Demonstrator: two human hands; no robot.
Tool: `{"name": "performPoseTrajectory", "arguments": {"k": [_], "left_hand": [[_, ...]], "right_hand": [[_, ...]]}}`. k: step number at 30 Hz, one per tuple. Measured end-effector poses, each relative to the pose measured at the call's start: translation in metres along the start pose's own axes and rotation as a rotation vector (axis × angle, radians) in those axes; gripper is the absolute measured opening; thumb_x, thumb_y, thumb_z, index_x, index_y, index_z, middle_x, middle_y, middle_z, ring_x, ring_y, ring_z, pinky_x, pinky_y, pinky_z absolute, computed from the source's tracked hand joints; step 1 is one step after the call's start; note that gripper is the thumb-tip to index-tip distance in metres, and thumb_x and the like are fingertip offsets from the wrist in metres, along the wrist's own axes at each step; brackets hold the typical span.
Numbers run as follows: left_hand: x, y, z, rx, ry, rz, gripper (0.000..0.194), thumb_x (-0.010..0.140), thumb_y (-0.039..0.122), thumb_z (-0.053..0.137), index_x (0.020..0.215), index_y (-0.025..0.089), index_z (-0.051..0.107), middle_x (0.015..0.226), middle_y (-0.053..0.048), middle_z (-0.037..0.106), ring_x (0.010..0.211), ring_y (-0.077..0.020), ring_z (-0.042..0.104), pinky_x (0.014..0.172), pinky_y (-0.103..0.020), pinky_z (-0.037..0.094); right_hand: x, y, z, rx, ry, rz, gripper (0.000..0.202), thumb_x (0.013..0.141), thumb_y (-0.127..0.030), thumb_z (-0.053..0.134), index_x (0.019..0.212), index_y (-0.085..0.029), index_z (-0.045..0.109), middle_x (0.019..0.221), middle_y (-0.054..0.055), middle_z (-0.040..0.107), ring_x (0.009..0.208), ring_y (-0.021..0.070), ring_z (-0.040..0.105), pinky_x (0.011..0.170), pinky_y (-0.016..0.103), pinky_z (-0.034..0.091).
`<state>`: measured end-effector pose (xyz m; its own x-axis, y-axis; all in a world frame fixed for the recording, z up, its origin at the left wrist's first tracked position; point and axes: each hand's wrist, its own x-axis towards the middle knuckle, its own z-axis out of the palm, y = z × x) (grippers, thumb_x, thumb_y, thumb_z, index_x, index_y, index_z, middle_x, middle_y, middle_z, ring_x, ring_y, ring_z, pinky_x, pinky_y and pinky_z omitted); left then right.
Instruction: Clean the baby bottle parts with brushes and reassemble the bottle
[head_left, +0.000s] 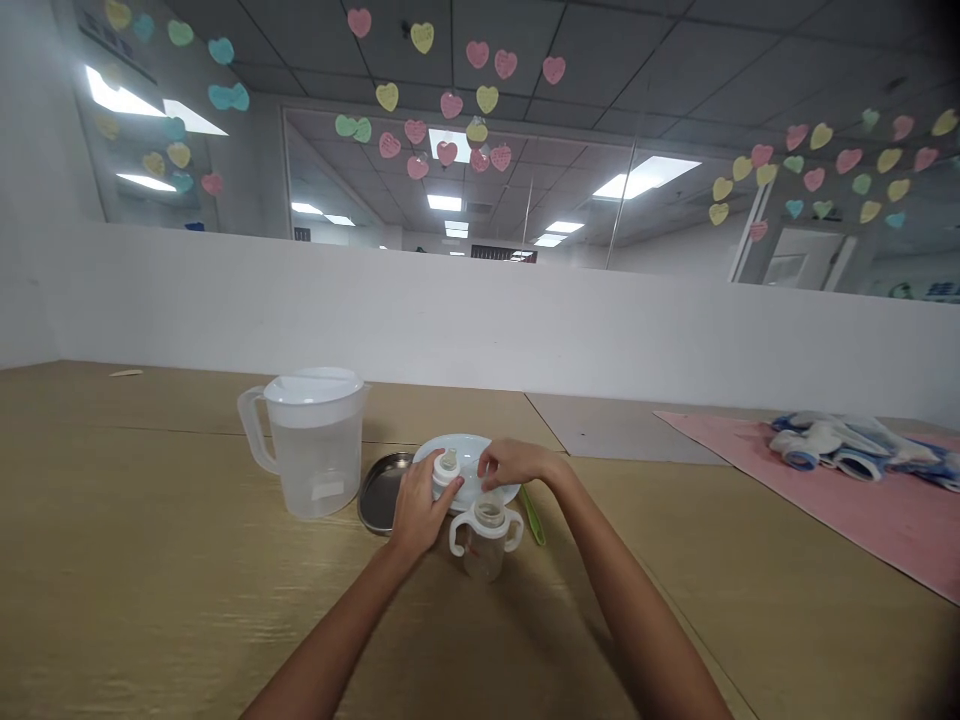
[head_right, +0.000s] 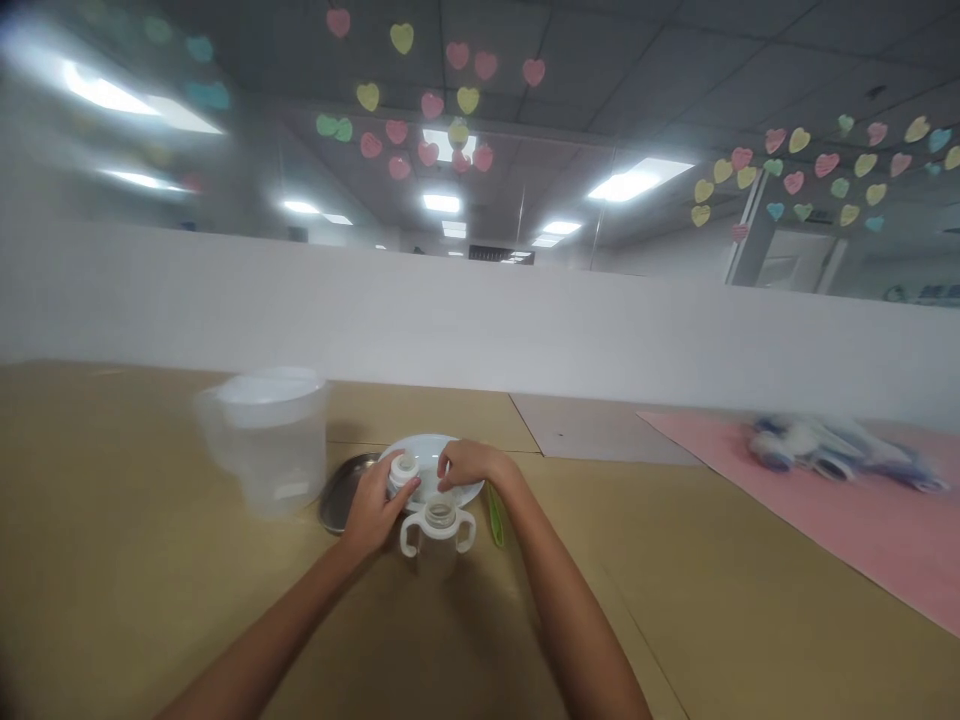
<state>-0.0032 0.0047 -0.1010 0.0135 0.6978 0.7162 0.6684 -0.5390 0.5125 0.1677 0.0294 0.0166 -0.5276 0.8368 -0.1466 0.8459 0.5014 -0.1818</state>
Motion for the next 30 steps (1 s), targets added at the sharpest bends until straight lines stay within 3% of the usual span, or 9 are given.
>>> {"name": "performPoseTrajectory", "arguments": {"k": [3, 6, 13, 18, 22, 25, 27, 30], "left_hand": [[-0.001, 0.001, 0.0, 0.012, -0.019, 0.018, 0.041, 0.084, 0.043, 0.047, 0.116, 0.018, 0.049, 0.115, -0.01, 0.059, 0.109, -0.0235, 0.052, 0.092, -0.04, 0.039], [-0.002, 0.002, 0.0, 0.012, -0.034, 0.041, 0.041, 0.084, 0.044, 0.047, 0.116, 0.018, 0.05, 0.115, -0.009, 0.059, 0.108, -0.0232, 0.052, 0.092, -0.039, 0.039], [-0.001, 0.003, -0.001, 0.016, -0.041, 0.033, 0.042, 0.084, 0.045, 0.047, 0.116, 0.019, 0.049, 0.114, -0.01, 0.058, 0.108, -0.0239, 0.051, 0.093, -0.041, 0.038], [-0.001, 0.006, -0.004, 0.022, -0.031, 0.037, 0.04, 0.083, 0.042, 0.048, 0.117, 0.02, 0.048, 0.115, -0.009, 0.052, 0.108, -0.0234, 0.05, 0.092, -0.039, 0.039], [-0.001, 0.008, -0.006, 0.042, -0.034, 0.034, 0.039, 0.082, 0.042, 0.049, 0.115, 0.02, 0.049, 0.109, -0.008, 0.053, 0.104, -0.0244, 0.05, 0.089, -0.039, 0.039], [0.0, 0.01, -0.006, 0.032, -0.05, 0.037, 0.039, 0.082, 0.042, 0.05, 0.115, 0.02, 0.05, 0.109, -0.008, 0.055, 0.103, -0.0249, 0.05, 0.089, -0.04, 0.039], [0.001, 0.01, -0.006, -0.001, -0.055, 0.047, 0.04, 0.082, 0.042, 0.05, 0.116, 0.021, 0.049, 0.11, -0.008, 0.055, 0.105, -0.0242, 0.05, 0.09, -0.039, 0.038], [0.001, 0.011, -0.007, -0.064, -0.037, 0.051, 0.04, 0.083, 0.042, 0.05, 0.117, 0.022, 0.049, 0.112, -0.007, 0.056, 0.106, -0.0225, 0.05, 0.091, -0.037, 0.039]], "right_hand": [[0.003, 0.0, 0.004, -0.005, -0.136, 0.057, 0.031, 0.064, -0.02, 0.062, 0.095, -0.016, 0.067, 0.089, 0.005, 0.068, 0.06, 0.0128, 0.06, 0.052, 0.02, 0.041], [0.005, -0.001, 0.007, -0.003, -0.14, 0.075, 0.034, 0.065, -0.015, 0.058, 0.098, -0.017, 0.066, 0.089, 0.005, 0.068, 0.054, 0.0117, 0.06, 0.049, 0.02, 0.041], [0.025, 0.011, 0.027, -0.102, 0.025, 0.135, 0.033, 0.062, -0.004, 0.057, 0.091, -0.013, 0.068, 0.094, 0.012, 0.068, 0.081, 0.0218, 0.064, 0.063, 0.023, 0.043], [0.034, 0.016, 0.035, -0.105, 0.161, 0.153, 0.029, 0.065, 0.0, 0.054, 0.089, -0.011, 0.068, 0.098, 0.015, 0.066, 0.092, 0.0234, 0.061, 0.073, 0.025, 0.043], [0.026, 0.012, 0.022, -0.057, 0.3, 0.127, 0.031, 0.075, -0.006, 0.049, 0.103, -0.012, 0.062, 0.101, 0.013, 0.065, 0.092, 0.0198, 0.06, 0.077, 0.026, 0.042], [0.016, 0.003, 0.013, 0.147, 0.224, -0.053, 0.039, 0.075, -0.024, 0.058, 0.115, -0.02, 0.054, 0.099, 0.004, 0.065, 0.073, 0.0124, 0.061, 0.065, 0.022, 0.045], [0.012, -0.004, 0.012, 0.262, 0.194, -0.153, 0.048, 0.069, -0.039, 0.066, 0.113, -0.022, 0.055, 0.098, 0.002, 0.064, 0.065, 0.0107, 0.059, 0.058, 0.021, 0.044], [0.011, -0.015, 0.016, 0.23, 0.317, -0.144, 0.041, 0.067, -0.049, 0.064, 0.094, -0.018, 0.064, 0.088, 0.004, 0.064, 0.067, 0.0121, 0.056, 0.056, 0.021, 0.04]]}}
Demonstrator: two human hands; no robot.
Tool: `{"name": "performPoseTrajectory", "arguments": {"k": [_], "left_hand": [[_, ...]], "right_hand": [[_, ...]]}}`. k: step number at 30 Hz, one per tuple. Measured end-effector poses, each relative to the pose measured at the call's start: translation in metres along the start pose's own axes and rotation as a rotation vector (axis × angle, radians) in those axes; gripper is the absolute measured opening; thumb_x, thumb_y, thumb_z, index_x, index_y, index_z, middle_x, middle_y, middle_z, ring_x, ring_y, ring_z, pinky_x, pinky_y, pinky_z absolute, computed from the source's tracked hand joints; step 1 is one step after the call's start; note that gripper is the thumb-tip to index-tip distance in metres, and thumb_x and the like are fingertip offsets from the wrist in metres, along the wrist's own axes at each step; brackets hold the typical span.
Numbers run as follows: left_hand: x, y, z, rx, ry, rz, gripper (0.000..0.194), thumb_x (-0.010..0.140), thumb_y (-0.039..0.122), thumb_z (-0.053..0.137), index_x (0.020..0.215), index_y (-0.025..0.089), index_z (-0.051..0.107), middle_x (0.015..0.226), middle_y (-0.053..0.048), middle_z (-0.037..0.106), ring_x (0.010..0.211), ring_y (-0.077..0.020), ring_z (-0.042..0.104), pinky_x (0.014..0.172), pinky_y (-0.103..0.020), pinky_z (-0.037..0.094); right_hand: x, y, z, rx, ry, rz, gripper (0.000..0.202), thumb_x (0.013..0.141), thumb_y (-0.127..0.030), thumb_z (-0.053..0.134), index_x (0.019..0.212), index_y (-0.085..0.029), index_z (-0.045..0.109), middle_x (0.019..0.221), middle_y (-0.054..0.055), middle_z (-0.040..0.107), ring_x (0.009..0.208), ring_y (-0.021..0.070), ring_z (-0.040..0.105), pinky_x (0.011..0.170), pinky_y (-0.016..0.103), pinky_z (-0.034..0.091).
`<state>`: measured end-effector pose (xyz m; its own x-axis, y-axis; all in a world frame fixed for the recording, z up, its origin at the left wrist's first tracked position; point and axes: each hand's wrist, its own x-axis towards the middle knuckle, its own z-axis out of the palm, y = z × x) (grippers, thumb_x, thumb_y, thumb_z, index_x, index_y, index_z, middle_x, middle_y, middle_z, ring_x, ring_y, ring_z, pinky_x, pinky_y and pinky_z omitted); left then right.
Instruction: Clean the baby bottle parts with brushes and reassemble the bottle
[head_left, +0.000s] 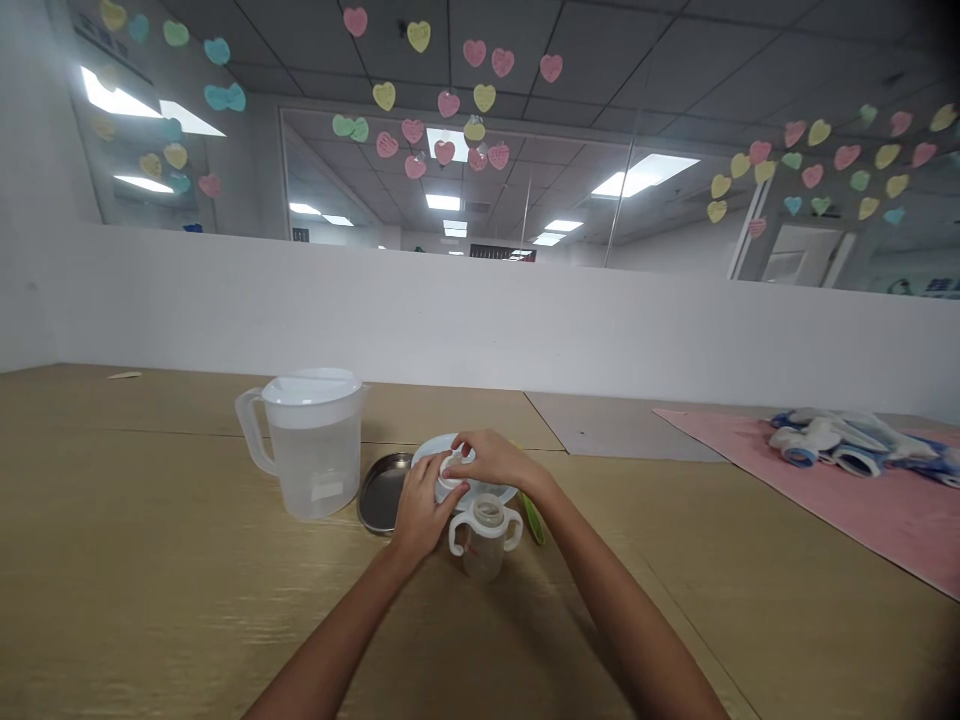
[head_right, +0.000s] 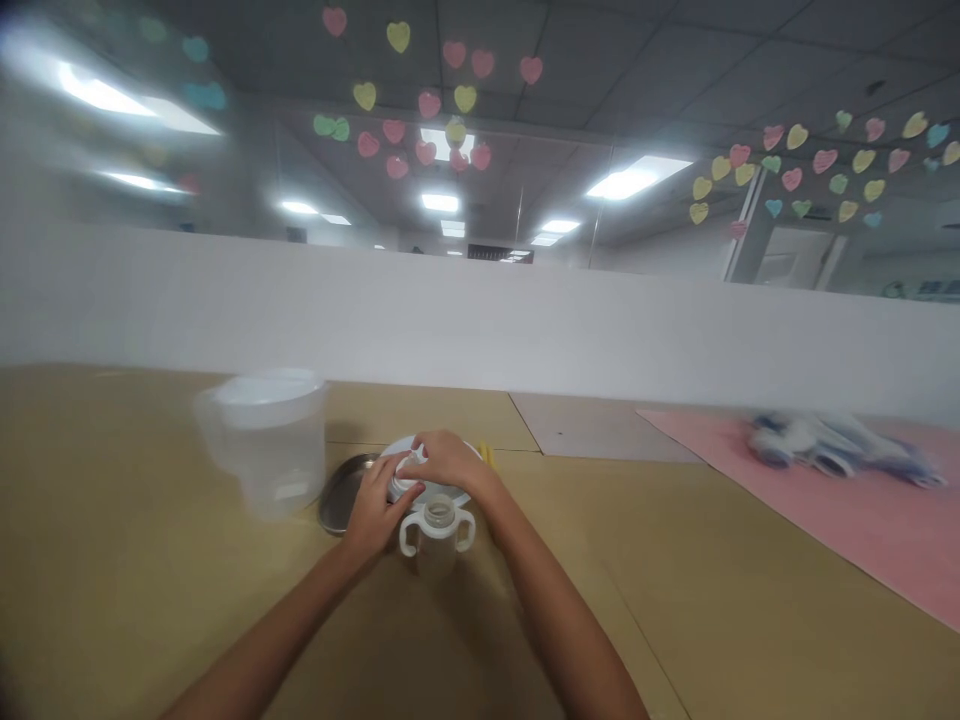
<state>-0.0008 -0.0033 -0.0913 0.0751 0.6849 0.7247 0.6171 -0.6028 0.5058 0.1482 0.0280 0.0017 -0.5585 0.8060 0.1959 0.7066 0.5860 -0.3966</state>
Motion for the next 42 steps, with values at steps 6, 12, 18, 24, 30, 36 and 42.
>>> {"name": "performPoseTrajectory", "arguments": {"k": [6, 12, 18, 24, 30, 36, 42], "left_hand": [[-0.001, 0.006, -0.005, -0.095, -0.018, -0.03, 0.037, 0.083, 0.042, 0.049, 0.114, 0.022, 0.052, 0.105, -0.006, 0.058, 0.1, -0.0209, 0.054, 0.087, -0.034, 0.042], [-0.004, 0.007, -0.003, -0.104, -0.052, -0.04, 0.035, 0.084, 0.04, 0.047, 0.113, 0.022, 0.053, 0.11, -0.007, 0.056, 0.107, -0.023, 0.051, 0.092, -0.036, 0.04], [-0.003, 0.01, -0.006, -0.099, -0.067, 0.007, 0.036, 0.084, 0.037, 0.048, 0.117, 0.022, 0.05, 0.116, -0.007, 0.054, 0.11, -0.0216, 0.05, 0.094, -0.033, 0.039], [-0.003, 0.0, -0.003, -0.074, -0.059, 0.054, 0.038, 0.084, 0.039, 0.048, 0.118, 0.021, 0.049, 0.116, -0.007, 0.057, 0.109, -0.0207, 0.051, 0.093, -0.034, 0.04], [-0.004, -0.019, 0.007, 0.119, -0.032, -0.051, 0.039, 0.08, 0.042, 0.052, 0.11, 0.017, 0.053, 0.105, -0.009, 0.063, 0.1, -0.0248, 0.055, 0.091, -0.043, 0.039], [-0.006, -0.019, 0.011, 0.257, -0.03, -0.085, 0.021, 0.08, 0.039, 0.052, 0.088, 0.024, 0.064, 0.109, -0.006, 0.063, 0.115, -0.0293, 0.046, 0.1, -0.056, 0.022], [0.003, -0.019, -0.013, 0.372, 0.343, -0.093, 0.032, 0.083, 0.038, 0.047, 0.109, 0.022, 0.055, 0.129, -0.014, 0.046, 0.124, -0.03, 0.035, 0.102, -0.055, 0.017]], "right_hand": [[-0.001, -0.001, -0.001, 0.108, -0.127, -0.08, 0.032, 0.08, -0.038, 0.049, 0.067, -0.012, 0.063, 0.057, 0.001, 0.06, 0.053, 0.0103, 0.053, 0.051, 0.02, 0.037], [-0.002, 0.005, -0.01, 0.183, -0.236, -0.095, 0.025, 0.08, -0.029, 0.049, 0.071, -0.012, 0.064, 0.058, 0.001, 0.063, 0.058, 0.0122, 0.06, 0.057, 0.019, 0.042], [-0.002, 0.016, -0.015, 0.303, -0.277, -0.112, 0.027, 0.081, -0.028, 0.047, 0.095, -0.012, 0.064, 0.081, 0.004, 0.067, 0.067, 0.0136, 0.064, 0.062, 0.021, 0.045], [-0.002, 0.03, -0.02, 0.374, -0.405, -0.063, 0.04, 0.077, -0.024, 0.054, 0.116, -0.016, 0.052, 0.085, 0.002, 0.064, 0.074, 0.0117, 0.062, 0.067, 0.021, 0.046], [0.0, 0.026, -0.016, -0.208, -0.292, 0.165, 0.032, 0.07, -0.03, 0.064, 0.098, -0.014, 0.061, 0.091, 0.007, 0.066, 0.082, 0.0163, 0.06, 0.063, 0.021, 0.041], [0.008, 0.021, 0.007, -0.305, -0.319, 0.231, 0.023, 0.06, -0.025, 0.072, 0.077, -0.011, 0.068, 0.086, 0.011, 0.068, 0.08, 0.0218, 0.061, 0.06, 0.023, 0.04], [0.006, 0.028, 0.004, -0.265, -0.15, 0.214, 0.028, 0.066, -0.03, 0.068, 0.089, -0.014, 0.067, 0.092, 0.008, 0.068, 0.08, 0.0183, 0.061, 0.064, 0.022, 0.041]]}}
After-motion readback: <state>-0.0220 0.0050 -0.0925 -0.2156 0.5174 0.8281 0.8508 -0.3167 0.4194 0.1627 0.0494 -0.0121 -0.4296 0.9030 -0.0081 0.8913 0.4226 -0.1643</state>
